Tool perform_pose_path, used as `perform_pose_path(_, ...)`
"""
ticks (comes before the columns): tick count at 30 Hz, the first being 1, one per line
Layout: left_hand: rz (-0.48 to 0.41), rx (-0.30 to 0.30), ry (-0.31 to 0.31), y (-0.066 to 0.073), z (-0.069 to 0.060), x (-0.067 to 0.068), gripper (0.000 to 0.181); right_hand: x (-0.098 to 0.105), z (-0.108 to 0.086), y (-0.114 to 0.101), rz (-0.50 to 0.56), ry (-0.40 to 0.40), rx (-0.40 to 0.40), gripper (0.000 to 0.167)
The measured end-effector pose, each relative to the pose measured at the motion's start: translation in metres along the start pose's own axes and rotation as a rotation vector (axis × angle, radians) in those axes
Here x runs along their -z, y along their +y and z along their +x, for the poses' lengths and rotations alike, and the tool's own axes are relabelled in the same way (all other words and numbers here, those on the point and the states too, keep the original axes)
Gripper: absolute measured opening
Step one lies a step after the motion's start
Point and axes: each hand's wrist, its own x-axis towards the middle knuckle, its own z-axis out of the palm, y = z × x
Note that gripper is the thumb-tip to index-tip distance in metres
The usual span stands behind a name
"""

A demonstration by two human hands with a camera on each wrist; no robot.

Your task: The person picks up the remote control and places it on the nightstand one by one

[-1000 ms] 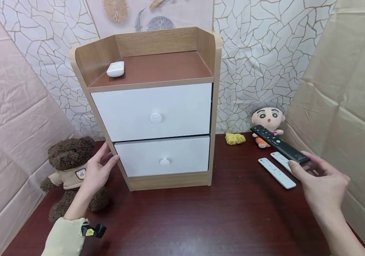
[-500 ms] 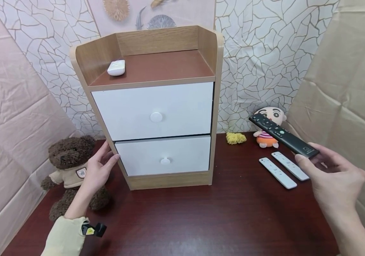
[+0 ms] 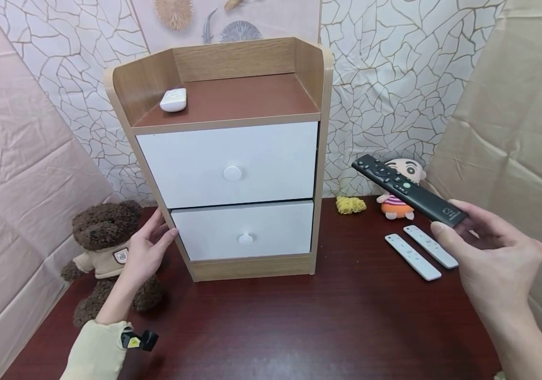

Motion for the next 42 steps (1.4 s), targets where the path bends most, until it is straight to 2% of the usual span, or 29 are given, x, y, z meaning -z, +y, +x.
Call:
perform_pose_path(2, 0.002, 0.002, -0.002, 0.0, 0.0, 0.0, 0.063, -0.003, -0.001, -0.003, 0.055, -0.017, 0.021, 0.045)
perform_pose_path(6, 0.005, 0.005, 0.0, 0.001, 0.0, 0.001, 0.063, -0.007, -0.001, -0.007, 0.015, -0.018, 0.036, 0.044)
perform_pose_path(7, 0.004, 0.006, 0.001, 0.001, 0.0, 0.001, 0.063, -0.008, -0.002, -0.008, -0.022, -0.02, 0.045, 0.044)
perform_pose_path(10, 0.002, 0.009, 0.004, 0.002, 0.0, 0.0, 0.063, -0.01, -0.002, -0.01, 0.012, -0.025, 0.043, 0.046)
perform_pose_path(14, -0.005, 0.01, 0.002, 0.001, 0.0, -0.002, 0.064, -0.012, -0.005, -0.012, 0.128, -0.046, 0.025, 0.047)
perform_pose_path(16, -0.005, 0.013, 0.001, -0.001, 0.0, -0.002, 0.064, -0.014, -0.005, -0.014, 0.141, -0.069, 0.023, 0.047)
perform_pose_path(20, -0.011, 0.026, 0.001, 0.001, 0.0, -0.001, 0.065, -0.021, -0.007, -0.021, 0.103, -0.105, -0.011, 0.046)
perform_pose_path(24, -0.007, 0.026, 0.011, 0.002, -0.001, 0.001, 0.065, -0.03, -0.008, -0.026, 0.094, -0.092, -0.026, 0.044)
perform_pose_path(31, 0.016, 0.008, 0.013, 0.002, 0.001, -0.001, 0.064, -0.042, -0.004, -0.035, 0.036, -0.087, 0.023, 0.045)
perform_pose_path(39, 0.005, 0.021, -0.003, 0.003, 0.001, 0.0, 0.065, -0.059, -0.001, -0.049, 0.083, -0.114, 0.066, 0.049)
perform_pose_path(40, 0.003, 0.023, -0.004, 0.002, 0.001, 0.0, 0.065, -0.061, -0.001, -0.05, 0.066, -0.118, 0.065, 0.049)
perform_pose_path(42, -0.004, 0.025, -0.004, 0.001, 0.001, 0.0, 0.065, -0.066, -0.002, -0.054, -0.031, -0.131, 0.076, 0.046)
